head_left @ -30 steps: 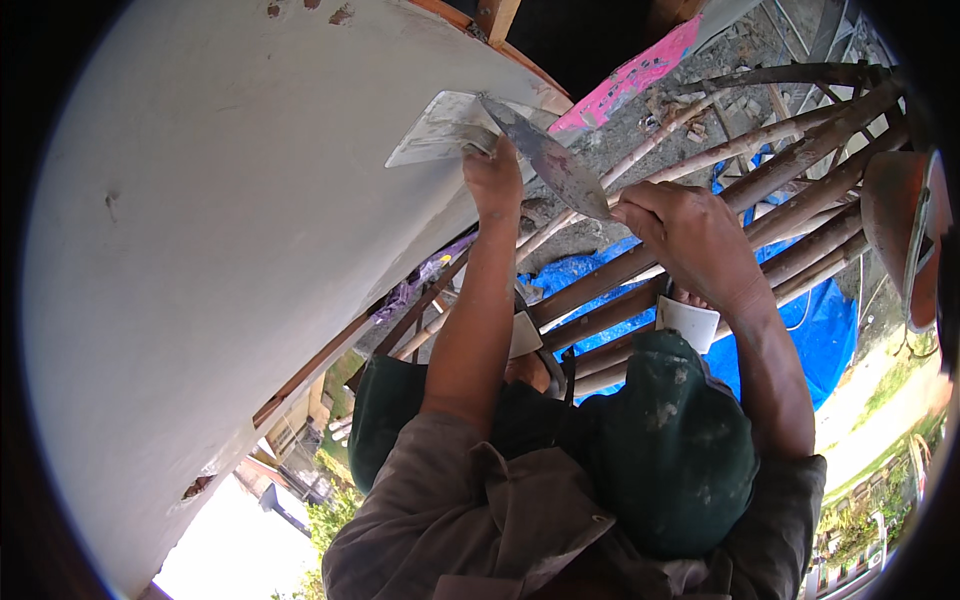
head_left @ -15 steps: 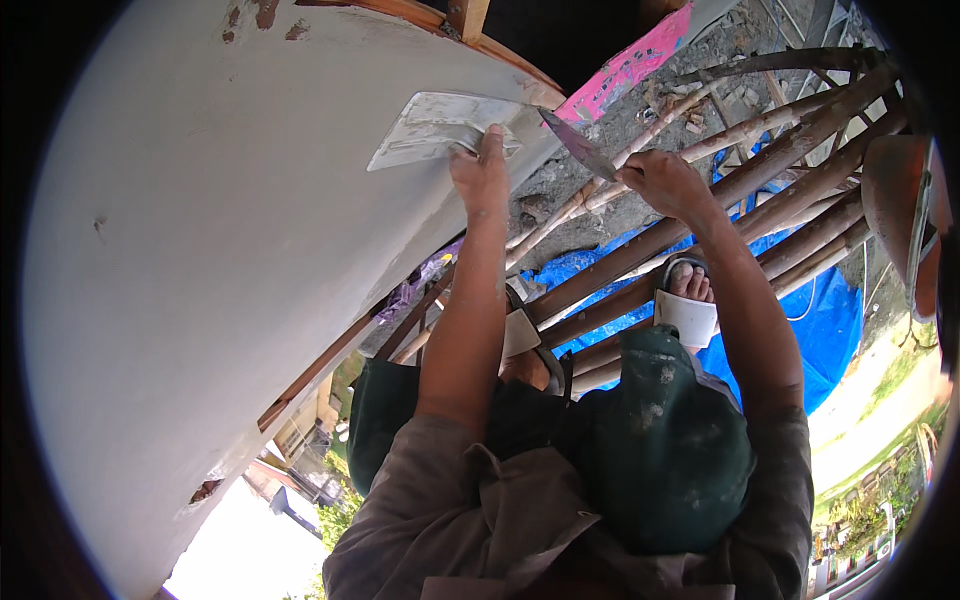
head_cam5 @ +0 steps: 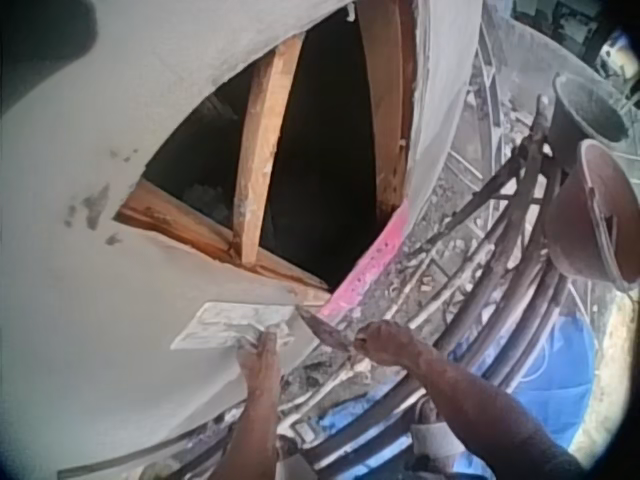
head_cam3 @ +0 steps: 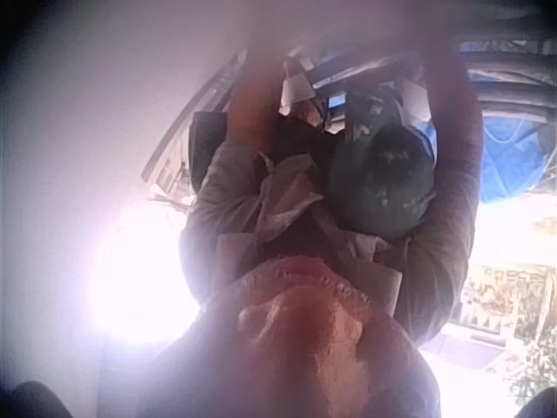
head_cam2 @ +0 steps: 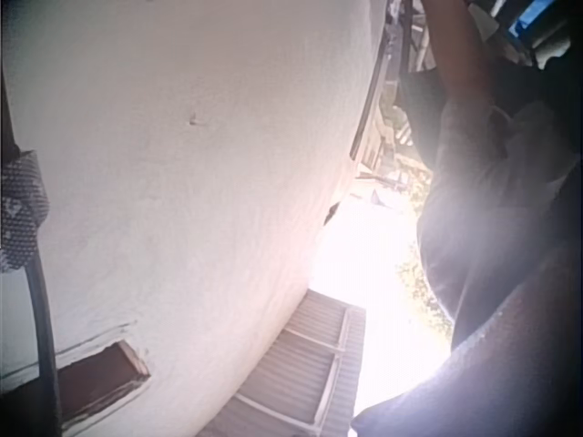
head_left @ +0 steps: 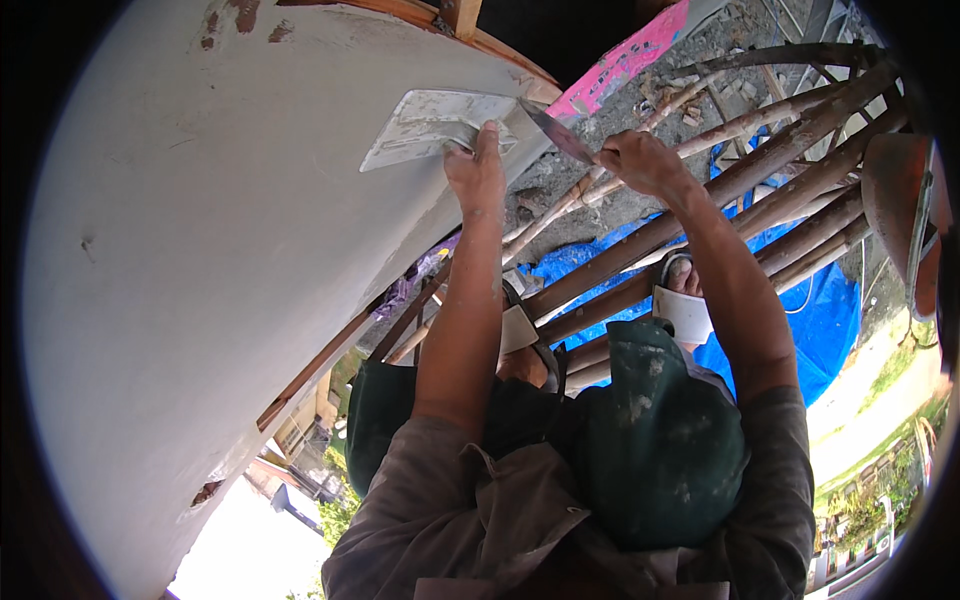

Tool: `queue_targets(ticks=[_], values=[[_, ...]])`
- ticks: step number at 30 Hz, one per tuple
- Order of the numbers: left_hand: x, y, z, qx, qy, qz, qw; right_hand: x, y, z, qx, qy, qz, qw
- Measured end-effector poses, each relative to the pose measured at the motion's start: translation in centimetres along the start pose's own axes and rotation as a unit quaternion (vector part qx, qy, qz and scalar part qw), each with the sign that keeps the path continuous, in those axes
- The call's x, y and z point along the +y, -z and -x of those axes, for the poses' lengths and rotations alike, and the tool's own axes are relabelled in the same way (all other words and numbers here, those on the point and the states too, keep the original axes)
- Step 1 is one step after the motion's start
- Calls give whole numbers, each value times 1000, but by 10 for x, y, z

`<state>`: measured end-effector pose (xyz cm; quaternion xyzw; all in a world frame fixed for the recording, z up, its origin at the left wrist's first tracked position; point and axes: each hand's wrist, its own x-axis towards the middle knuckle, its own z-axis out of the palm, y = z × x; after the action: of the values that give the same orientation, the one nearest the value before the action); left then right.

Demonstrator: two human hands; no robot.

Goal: The person applies plaster to a wall using a trowel and a hawk, smoothing the surface around a window frame. They repeatedly scoop plaster from the hawk and spread it evenly across the wall.

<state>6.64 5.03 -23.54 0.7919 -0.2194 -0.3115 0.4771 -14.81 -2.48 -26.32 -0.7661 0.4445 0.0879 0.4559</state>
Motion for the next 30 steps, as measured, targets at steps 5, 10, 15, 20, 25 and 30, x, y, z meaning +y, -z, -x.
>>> queue_targets(ticks=[5,10,15,20,25,30], values=[[-6,2,-2,9,-13,-7,1000,-10,11,11,5,0,-14,1000],[-10,0,-3,31,-6,-16,999,-17,12,29,38,22,-10,999],[-13,3,-4,35,-5,-31,999,-50,39,53,12,-18,-25,999],[-7,0,-2,30,13,-47,998,-64,55,82,48,20,-26,998],[-16,4,-9,2,3,-60,998,-84,76,110,87,63,-37,994],[-33,6,-14,7,-3,116,993,-91,87,145,128,109,-168,971]])
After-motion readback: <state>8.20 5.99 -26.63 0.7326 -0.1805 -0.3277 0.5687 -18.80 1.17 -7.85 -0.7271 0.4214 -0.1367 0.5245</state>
